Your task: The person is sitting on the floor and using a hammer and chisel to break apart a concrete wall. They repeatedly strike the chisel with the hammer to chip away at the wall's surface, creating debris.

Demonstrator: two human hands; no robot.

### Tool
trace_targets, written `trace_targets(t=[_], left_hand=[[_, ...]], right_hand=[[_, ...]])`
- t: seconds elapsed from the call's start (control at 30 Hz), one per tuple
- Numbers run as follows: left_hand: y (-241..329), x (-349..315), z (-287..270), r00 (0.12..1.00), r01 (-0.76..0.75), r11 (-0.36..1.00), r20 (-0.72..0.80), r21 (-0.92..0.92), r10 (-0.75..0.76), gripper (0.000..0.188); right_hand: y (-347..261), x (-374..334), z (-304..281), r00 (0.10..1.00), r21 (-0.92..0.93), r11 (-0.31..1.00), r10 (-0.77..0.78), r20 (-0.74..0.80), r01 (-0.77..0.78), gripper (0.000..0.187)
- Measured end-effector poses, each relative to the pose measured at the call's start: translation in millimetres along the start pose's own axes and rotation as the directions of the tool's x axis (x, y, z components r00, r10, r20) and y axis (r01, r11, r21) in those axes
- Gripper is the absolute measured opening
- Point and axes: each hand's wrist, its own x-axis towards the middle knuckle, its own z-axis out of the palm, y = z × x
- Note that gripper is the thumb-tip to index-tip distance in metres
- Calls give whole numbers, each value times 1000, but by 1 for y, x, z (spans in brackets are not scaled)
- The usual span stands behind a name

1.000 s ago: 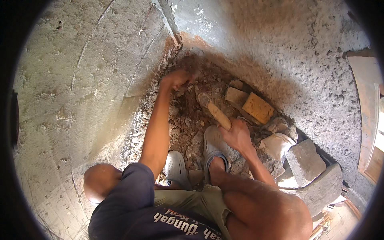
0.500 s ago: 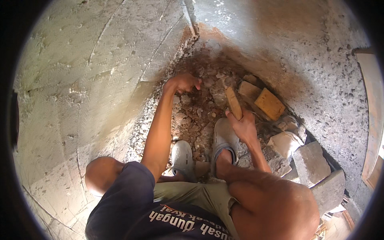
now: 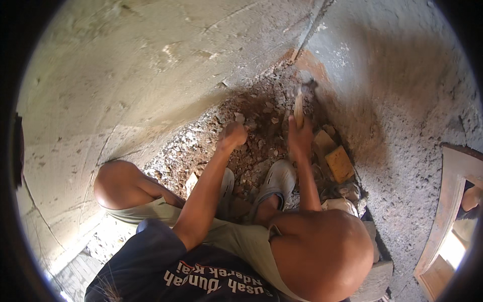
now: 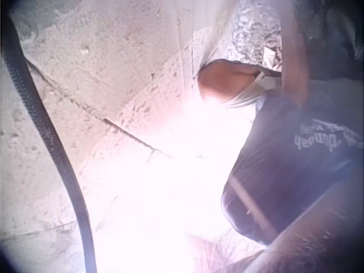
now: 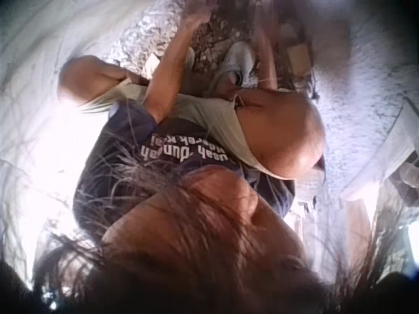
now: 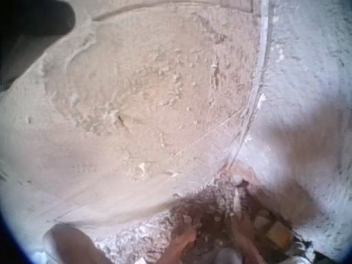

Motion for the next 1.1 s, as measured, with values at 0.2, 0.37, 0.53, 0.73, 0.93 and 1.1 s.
trace_targets(t=[0.2, 0.37, 0.53, 0.73, 0.93, 1.1], left_hand=[[-24, -16, 13, 990, 110, 990, -75, -85, -117, 43], [-13, -15, -6, 974, 115, 959, -160, -259, -160, 47], [3, -18, -28, 963, 133, 952, -190, -277, -190, 47], [-15, -12, -7, 936, 250, 918, -164, -309, -311, 46], [-45, -20, 13, 962, 116, 991, 257, -65, -95, 42], [-33, -28, -21, 952, 80, 997, 298, -6, -75, 25]], right_hand=[[-7, 59, 56, 994, -217, 973, 92, 51, -78, 39], [9, -6, 23, 832, -234, 929, 363, 420, -288, 45], [11, -65, 17, 637, -221, 943, 332, 695, -250, 51], [-6, -46, 7, 773, -278, 911, 407, 486, -305, 44], [-40, 22, 32, 934, 107, 954, 243, 263, -279, 35], [-9, -20, 31, 832, -108, 992, 116, 542, -68, 39]])
